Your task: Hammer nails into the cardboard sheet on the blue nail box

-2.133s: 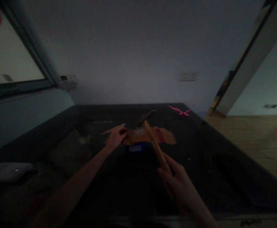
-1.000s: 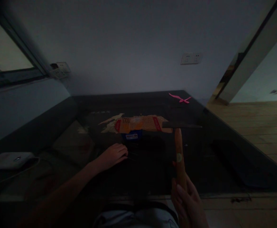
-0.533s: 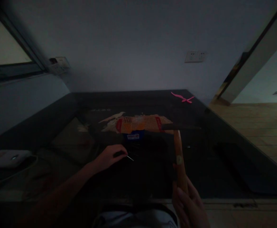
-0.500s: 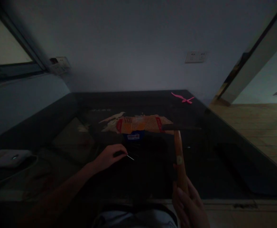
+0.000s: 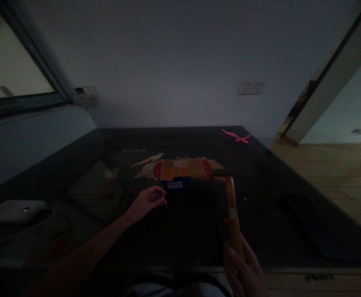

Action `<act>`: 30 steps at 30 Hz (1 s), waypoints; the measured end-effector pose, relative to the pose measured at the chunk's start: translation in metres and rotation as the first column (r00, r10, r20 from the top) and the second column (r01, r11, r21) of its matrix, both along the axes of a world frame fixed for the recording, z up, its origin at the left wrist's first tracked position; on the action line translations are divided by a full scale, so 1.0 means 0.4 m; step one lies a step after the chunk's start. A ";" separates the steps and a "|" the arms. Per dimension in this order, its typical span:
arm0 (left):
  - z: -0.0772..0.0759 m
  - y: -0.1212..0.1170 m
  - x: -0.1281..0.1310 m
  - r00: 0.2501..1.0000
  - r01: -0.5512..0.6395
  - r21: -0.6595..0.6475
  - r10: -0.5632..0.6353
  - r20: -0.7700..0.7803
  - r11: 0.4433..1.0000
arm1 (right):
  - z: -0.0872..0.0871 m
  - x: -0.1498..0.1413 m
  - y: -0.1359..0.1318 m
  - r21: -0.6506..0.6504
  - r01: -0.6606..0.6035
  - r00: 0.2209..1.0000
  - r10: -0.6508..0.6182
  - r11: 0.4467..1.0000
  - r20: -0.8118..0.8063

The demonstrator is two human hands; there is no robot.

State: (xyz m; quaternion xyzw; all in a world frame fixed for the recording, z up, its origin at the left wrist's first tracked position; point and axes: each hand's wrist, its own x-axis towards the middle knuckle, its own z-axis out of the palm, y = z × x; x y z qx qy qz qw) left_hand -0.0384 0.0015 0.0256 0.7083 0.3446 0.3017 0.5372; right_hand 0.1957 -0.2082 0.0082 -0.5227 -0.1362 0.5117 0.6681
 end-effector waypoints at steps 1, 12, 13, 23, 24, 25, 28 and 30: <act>-0.001 0.002 0.000 1.000 -0.001 -0.006 0.001 0.001 1.000 | -0.002 -0.001 0.001 -0.008 -0.007 1.000 0.007 1.000 0.016; 0.025 -0.007 -0.005 0.999 0.032 0.038 -0.033 0.027 0.999 | 0.015 -0.027 0.004 -0.069 -0.018 0.993 0.026 0.997 0.114; 0.032 -0.009 -0.005 0.999 0.035 0.065 -0.036 0.023 0.997 | 0.017 -0.028 0.005 -0.062 -0.018 0.993 0.025 0.998 0.113; 0.138 0.074 0.037 0.976 -0.217 0.472 0.195 0.095 0.855 | 0.026 -0.032 0.005 -0.063 -0.025 0.989 0.034 0.998 0.145; 0.146 0.095 0.051 0.966 -0.258 0.500 0.228 0.121 0.827 | 0.030 -0.036 0.003 -0.068 -0.008 0.988 0.018 0.998 0.152; 0.152 0.116 0.067 0.957 -0.290 0.517 0.252 0.144 0.806 | 0.033 -0.041 0.002 -0.071 0.013 0.987 -0.002 0.997 0.159; 0.162 0.169 0.119 0.949 -0.311 0.556 0.279 0.144 0.771 | 0.037 -0.052 -0.001 -0.096 0.086 0.979 -0.066 0.992 0.195; 0.162 0.193 0.147 0.954 -0.294 0.564 0.270 0.128 0.772 | 0.032 -0.053 -0.002 -0.115 0.106 0.973 -0.079 0.988 0.219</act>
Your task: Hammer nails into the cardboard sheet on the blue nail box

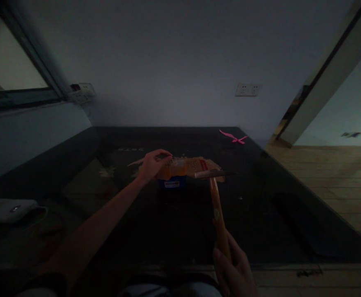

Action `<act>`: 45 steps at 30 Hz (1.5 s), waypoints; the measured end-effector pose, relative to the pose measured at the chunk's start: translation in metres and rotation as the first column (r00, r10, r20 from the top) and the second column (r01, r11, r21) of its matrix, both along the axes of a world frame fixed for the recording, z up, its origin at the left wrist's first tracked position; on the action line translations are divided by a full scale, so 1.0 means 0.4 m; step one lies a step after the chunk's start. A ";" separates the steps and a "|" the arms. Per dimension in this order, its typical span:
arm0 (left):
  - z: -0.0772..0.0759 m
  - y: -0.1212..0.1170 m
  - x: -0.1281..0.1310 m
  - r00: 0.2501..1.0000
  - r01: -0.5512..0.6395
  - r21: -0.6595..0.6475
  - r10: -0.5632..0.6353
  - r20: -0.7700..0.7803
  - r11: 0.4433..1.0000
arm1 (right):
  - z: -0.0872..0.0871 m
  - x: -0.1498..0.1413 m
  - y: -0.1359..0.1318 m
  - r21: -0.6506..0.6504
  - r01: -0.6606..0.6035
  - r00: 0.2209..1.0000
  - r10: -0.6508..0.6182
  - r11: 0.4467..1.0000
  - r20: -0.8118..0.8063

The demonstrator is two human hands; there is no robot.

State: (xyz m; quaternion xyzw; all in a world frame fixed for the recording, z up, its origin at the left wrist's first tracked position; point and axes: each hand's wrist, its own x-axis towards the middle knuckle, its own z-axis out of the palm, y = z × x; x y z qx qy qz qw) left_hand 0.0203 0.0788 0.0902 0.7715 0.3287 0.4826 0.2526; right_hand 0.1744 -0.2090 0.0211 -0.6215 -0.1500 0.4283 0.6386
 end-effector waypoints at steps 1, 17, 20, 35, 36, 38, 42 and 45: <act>-0.003 0.009 0.010 1.000 0.013 -0.004 -0.013 -0.009 1.000 | -0.003 0.001 0.000 -0.008 -0.006 1.000 0.006 1.000 0.009; -0.050 0.031 0.017 0.994 0.089 -0.082 -0.094 -0.053 0.993 | 0.019 0.047 0.055 -0.048 -0.209 0.934 0.214 0.977 0.285; -0.049 0.028 0.016 0.993 0.085 -0.085 -0.091 -0.073 0.993 | 0.064 0.066 0.090 -0.065 -0.257 0.888 0.262 0.964 0.379; -0.043 0.032 0.022 0.986 0.005 -0.155 -0.031 -0.165 0.988 | 0.282 0.091 0.238 -0.045 -0.535 0.688 0.466 0.844 0.556; -0.044 0.032 0.021 0.986 0.006 -0.149 -0.031 -0.166 0.989 | 0.286 0.089 0.245 -0.068 -0.547 0.649 0.475 0.834 0.594; -0.045 0.034 0.020 0.984 0.008 -0.134 -0.032 -0.176 0.991 | 0.295 0.085 0.251 -0.120 -0.566 0.584 0.500 0.816 0.639; -0.054 0.041 0.023 0.982 -0.014 -0.160 -0.017 -0.190 0.987 | 0.318 0.083 0.245 -0.274 -0.586 0.495 0.604 0.763 0.624; -0.059 0.045 0.025 0.983 -0.009 -0.155 -0.020 -0.185 0.988 | 0.329 0.084 0.246 -0.250 -0.585 0.417 0.551 0.771 0.722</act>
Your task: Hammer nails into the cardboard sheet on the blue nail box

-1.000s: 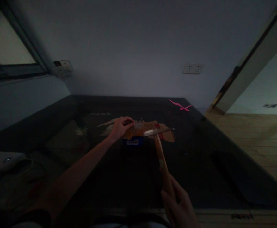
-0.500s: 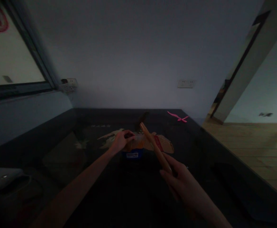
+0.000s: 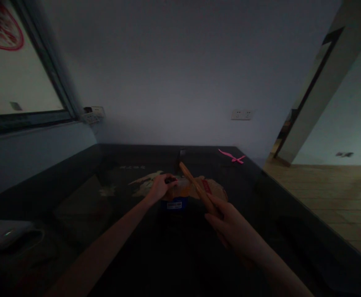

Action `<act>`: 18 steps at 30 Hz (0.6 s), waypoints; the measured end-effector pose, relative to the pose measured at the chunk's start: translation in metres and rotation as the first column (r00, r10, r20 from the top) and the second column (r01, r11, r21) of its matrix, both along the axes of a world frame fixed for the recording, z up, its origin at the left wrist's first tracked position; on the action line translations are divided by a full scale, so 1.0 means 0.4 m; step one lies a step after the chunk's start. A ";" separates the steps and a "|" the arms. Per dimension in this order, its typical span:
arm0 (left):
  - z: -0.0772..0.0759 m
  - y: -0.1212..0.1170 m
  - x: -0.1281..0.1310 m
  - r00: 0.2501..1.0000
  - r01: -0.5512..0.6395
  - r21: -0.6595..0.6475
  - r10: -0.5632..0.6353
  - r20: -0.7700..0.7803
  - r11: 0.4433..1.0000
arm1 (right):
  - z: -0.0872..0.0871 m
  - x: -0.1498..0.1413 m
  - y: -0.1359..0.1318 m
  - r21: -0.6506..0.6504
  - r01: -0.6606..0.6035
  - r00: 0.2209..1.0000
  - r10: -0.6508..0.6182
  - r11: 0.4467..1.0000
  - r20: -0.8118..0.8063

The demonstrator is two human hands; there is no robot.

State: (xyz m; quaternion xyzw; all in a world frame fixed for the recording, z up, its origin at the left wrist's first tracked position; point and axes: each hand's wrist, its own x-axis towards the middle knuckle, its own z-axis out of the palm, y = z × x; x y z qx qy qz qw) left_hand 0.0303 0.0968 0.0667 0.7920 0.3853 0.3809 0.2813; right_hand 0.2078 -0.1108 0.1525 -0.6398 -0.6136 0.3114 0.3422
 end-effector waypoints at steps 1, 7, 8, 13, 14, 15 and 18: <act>0.000 0.000 -0.001 1.000 0.001 0.013 -0.001 -0.007 1.000 | 0.001 0.000 0.002 0.015 -0.015 1.000 0.014 1.000 0.020; 0.008 -0.007 -0.003 0.997 -0.038 0.036 0.040 -0.060 0.999 | -0.007 -0.008 0.001 -0.010 0.004 0.999 -0.003 1.000 0.049; 0.008 -0.007 -0.002 0.998 -0.033 0.031 0.035 -0.052 0.999 | -0.009 -0.008 -0.002 -0.010 0.012 0.999 -0.012 1.000 0.042; 0.005 -0.003 -0.002 0.997 -0.031 0.052 0.034 -0.063 0.998 | -0.017 -0.007 -0.012 -0.046 -0.010 1.000 0.009 0.999 -0.006; 0.004 -0.002 -0.003 0.997 -0.032 0.066 0.037 -0.071 0.997 | -0.018 -0.006 -0.012 -0.041 -0.019 1.000 0.019 0.999 -0.014; 0.002 0.000 -0.003 0.997 -0.028 0.072 0.033 -0.074 0.997 | -0.019 -0.006 -0.012 -0.043 -0.024 1.000 0.023 0.999 -0.021; -0.006 0.002 -0.003 0.999 0.002 0.053 0.001 -0.048 0.999 | -0.021 -0.004 -0.011 -0.065 -0.009 0.999 0.006 0.998 -0.042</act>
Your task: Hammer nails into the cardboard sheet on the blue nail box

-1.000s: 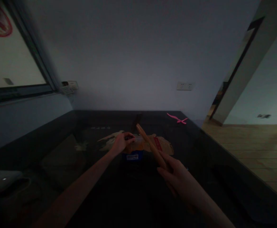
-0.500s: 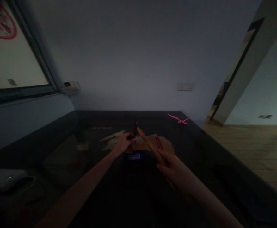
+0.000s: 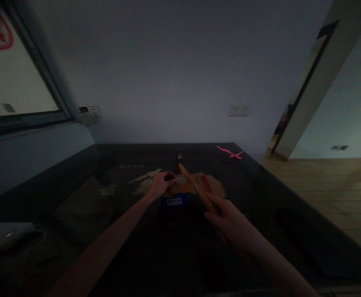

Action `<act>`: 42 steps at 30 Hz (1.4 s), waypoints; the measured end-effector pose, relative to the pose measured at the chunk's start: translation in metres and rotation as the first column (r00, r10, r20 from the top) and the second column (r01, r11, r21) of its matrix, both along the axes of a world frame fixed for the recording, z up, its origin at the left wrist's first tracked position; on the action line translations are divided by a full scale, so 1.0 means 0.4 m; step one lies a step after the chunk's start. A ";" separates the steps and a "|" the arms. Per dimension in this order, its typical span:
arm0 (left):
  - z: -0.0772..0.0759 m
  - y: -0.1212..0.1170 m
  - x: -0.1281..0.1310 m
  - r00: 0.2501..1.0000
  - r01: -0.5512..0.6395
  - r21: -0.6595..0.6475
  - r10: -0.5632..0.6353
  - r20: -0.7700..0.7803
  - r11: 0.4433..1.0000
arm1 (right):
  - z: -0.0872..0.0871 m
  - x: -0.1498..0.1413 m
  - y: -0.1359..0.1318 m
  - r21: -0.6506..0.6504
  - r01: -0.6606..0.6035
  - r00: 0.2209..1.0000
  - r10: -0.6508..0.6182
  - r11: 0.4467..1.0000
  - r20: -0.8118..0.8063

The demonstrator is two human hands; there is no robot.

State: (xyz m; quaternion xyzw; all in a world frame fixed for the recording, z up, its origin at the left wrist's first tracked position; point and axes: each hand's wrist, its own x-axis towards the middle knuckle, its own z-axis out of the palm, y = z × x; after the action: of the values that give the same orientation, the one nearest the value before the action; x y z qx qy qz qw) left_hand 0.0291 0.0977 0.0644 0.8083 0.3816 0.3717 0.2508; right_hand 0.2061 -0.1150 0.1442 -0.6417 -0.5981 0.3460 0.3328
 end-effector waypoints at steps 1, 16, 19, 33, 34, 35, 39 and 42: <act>-0.002 0.000 0.001 1.000 0.009 -0.014 -0.008 0.012 1.000 | 0.000 0.000 0.000 -0.005 0.005 1.000 -0.005 1.000 -0.009; -0.012 0.008 0.003 1.000 -0.003 -0.010 0.004 0.031 1.000 | 0.000 -0.008 0.004 -0.050 0.004 1.000 -0.005 0.999 -0.010; -0.006 0.007 0.002 1.000 -0.030 -0.015 0.030 0.007 0.999 | 0.001 -0.004 0.007 -0.067 -0.024 1.000 0.024 0.997 0.003; 0.008 -0.003 0.000 0.999 -0.039 -0.058 0.037 -0.040 0.998 | -0.013 0.000 -0.004 -0.071 -0.020 1.000 0.019 0.997 -0.014; 0.008 -0.003 0.000 0.999 -0.024 -0.059 0.022 -0.027 0.998 | -0.012 0.000 -0.005 -0.067 -0.012 1.000 0.012 0.998 -0.012; 0.007 -0.003 0.001 1.000 -0.014 -0.061 0.013 -0.013 0.998 | -0.011 0.000 -0.005 -0.066 -0.003 1.000 0.002 0.998 -0.011; -0.001 0.003 0.005 1.000 -0.027 -0.065 0.026 -0.012 0.998 | -0.004 -0.006 -0.006 -0.072 -0.010 1.000 0.009 0.997 -0.009; -0.002 0.005 0.004 0.999 -0.032 -0.040 0.031 -0.032 0.999 | 0.001 -0.013 -0.007 -0.066 -0.053 0.999 0.052 0.996 -0.004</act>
State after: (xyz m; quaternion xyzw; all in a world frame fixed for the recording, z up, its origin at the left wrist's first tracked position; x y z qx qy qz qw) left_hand 0.0306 0.0996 0.0637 0.8027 0.4056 0.3550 0.2554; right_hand 0.2010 -0.1177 0.1447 -0.6360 -0.6028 0.3747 0.3029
